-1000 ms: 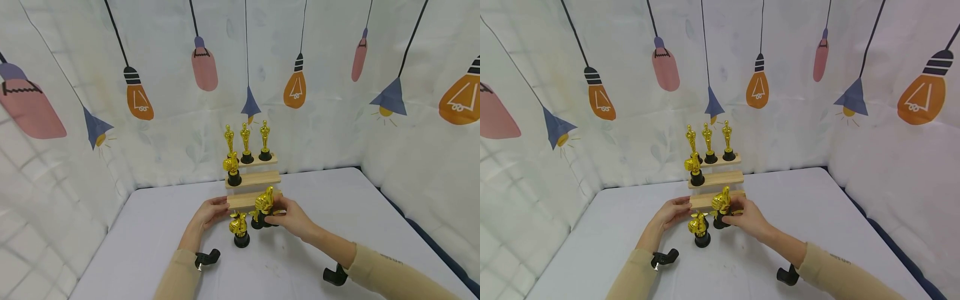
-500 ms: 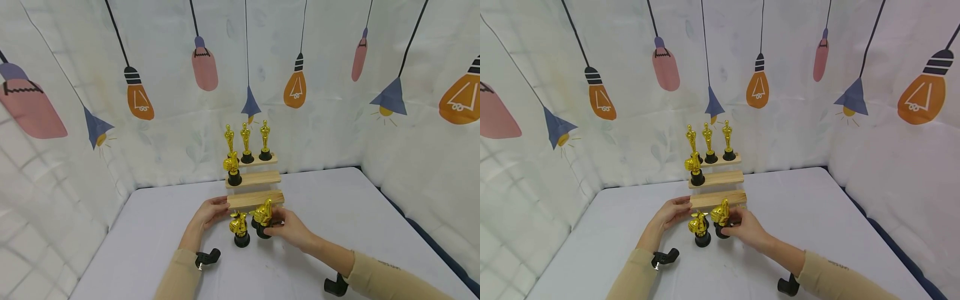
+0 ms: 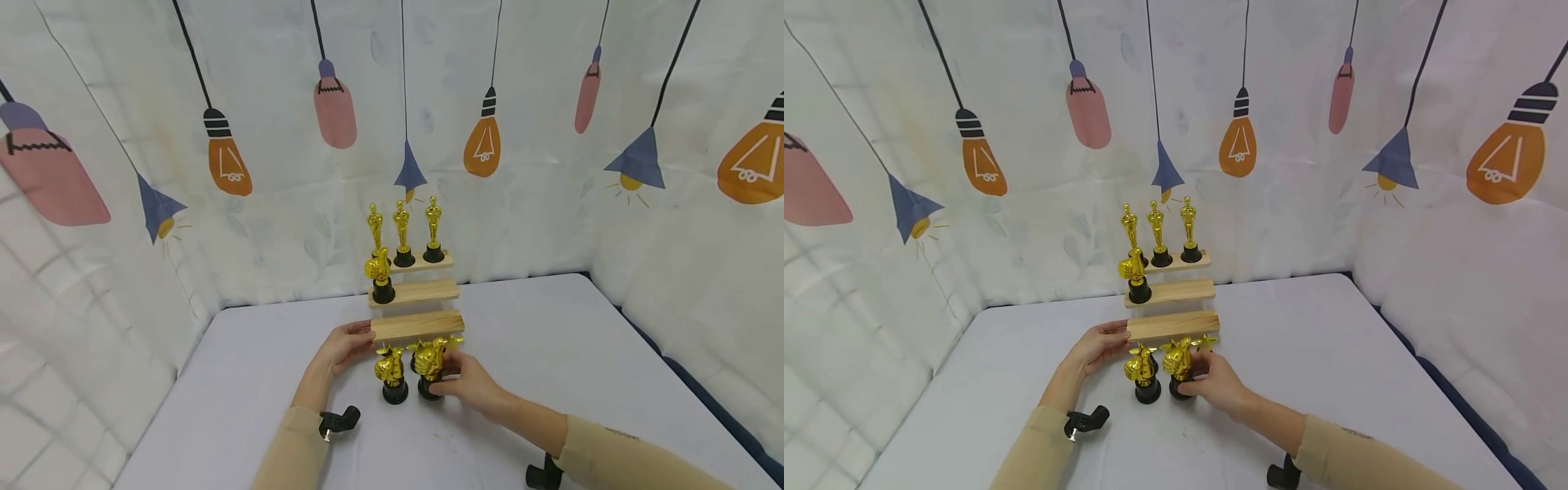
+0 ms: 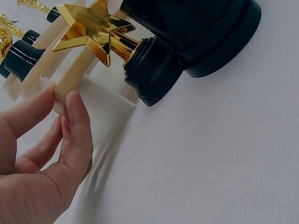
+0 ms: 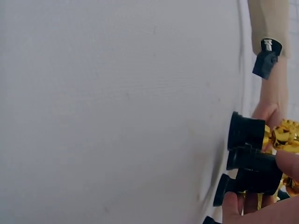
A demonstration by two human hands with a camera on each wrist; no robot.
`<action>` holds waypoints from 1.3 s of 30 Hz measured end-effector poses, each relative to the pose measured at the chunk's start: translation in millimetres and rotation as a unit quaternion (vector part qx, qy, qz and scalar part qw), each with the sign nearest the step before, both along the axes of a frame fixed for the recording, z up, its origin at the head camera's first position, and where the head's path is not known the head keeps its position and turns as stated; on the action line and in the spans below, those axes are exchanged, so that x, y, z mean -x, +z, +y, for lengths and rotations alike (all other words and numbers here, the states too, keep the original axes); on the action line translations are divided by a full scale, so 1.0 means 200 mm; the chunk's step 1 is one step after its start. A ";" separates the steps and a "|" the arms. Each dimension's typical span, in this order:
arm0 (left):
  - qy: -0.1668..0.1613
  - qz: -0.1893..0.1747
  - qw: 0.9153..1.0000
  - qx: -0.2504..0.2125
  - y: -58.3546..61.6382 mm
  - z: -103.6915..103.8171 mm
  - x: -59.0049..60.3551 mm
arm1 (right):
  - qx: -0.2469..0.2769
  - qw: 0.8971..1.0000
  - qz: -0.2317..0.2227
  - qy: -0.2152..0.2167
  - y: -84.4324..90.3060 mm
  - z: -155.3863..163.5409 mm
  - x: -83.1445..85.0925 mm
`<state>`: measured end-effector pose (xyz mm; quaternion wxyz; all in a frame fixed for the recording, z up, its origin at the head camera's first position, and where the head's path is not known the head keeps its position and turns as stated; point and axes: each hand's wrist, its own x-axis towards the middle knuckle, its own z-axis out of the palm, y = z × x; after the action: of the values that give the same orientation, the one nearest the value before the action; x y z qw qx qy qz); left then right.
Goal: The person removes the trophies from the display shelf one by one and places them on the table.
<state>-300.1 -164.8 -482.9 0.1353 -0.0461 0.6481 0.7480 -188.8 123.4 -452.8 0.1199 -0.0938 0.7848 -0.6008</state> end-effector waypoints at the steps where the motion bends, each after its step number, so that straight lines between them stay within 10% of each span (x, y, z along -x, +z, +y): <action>1: -0.002 0.003 1.000 0.000 0.00 0.00 0.00 | -0.003 1.000 -0.003 -0.003 -0.01 -0.01 0.00; 39: -0.004 0.007 1.000 -0.003 0.00 -0.01 -0.01 | -0.023 0.999 0.032 -0.003 -0.11 -0.05 0.04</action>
<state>-298.7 -166.1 -482.7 0.1340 -0.0377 0.6467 0.7499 -197.7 113.4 -475.6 0.0946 -0.1077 0.8019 -0.5800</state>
